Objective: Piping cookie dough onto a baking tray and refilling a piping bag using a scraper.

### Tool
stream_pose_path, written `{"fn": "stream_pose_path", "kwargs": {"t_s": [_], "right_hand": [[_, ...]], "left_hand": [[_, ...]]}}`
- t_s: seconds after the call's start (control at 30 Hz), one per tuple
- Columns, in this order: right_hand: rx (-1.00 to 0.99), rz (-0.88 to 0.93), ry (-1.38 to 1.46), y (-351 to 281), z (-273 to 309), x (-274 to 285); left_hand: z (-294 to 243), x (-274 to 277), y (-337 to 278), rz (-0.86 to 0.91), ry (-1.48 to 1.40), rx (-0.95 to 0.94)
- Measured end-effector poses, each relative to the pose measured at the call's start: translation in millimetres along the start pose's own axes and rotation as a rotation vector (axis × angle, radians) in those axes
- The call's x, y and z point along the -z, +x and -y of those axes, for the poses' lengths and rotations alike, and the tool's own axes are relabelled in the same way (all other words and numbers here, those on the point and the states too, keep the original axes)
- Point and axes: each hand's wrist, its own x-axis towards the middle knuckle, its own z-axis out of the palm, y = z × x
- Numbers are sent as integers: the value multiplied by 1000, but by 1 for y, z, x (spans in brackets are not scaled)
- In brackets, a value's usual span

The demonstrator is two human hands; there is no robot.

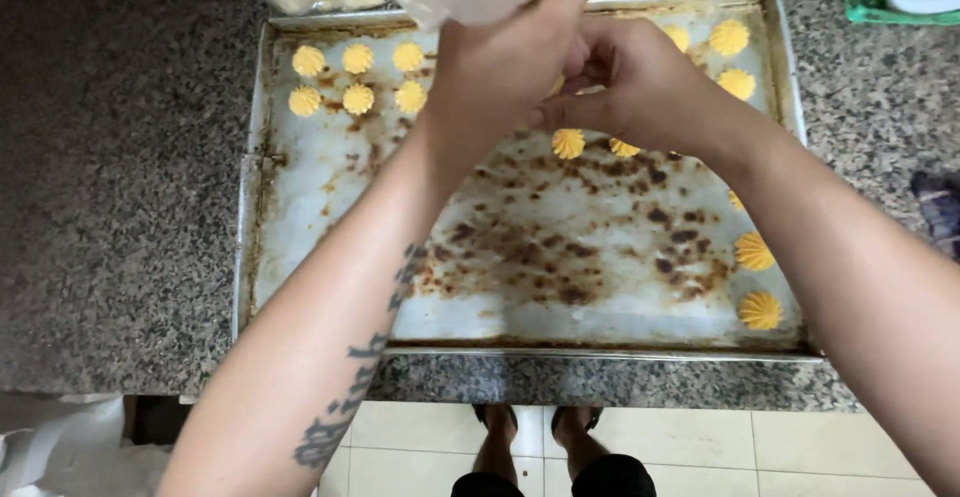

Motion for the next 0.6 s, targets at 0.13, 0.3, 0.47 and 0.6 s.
{"fn": "stream_pose_path", "kwargs": {"t_s": [0.13, 0.3, 0.47, 0.6], "right_hand": [[-115, 24, -35, 3, -15, -16], [-120, 45, 20, 8, -37, -21], [-143, 30, -18, 8, -45, -21], [-157, 40, 63, 9, -51, -21]], "left_hand": [[31, 1, -10, -17, 63, 177], [75, -1, -12, -122, 111, -324], [77, -6, -11, -181, 214, -245], [69, -5, -8, -134, 268, -25]]}}
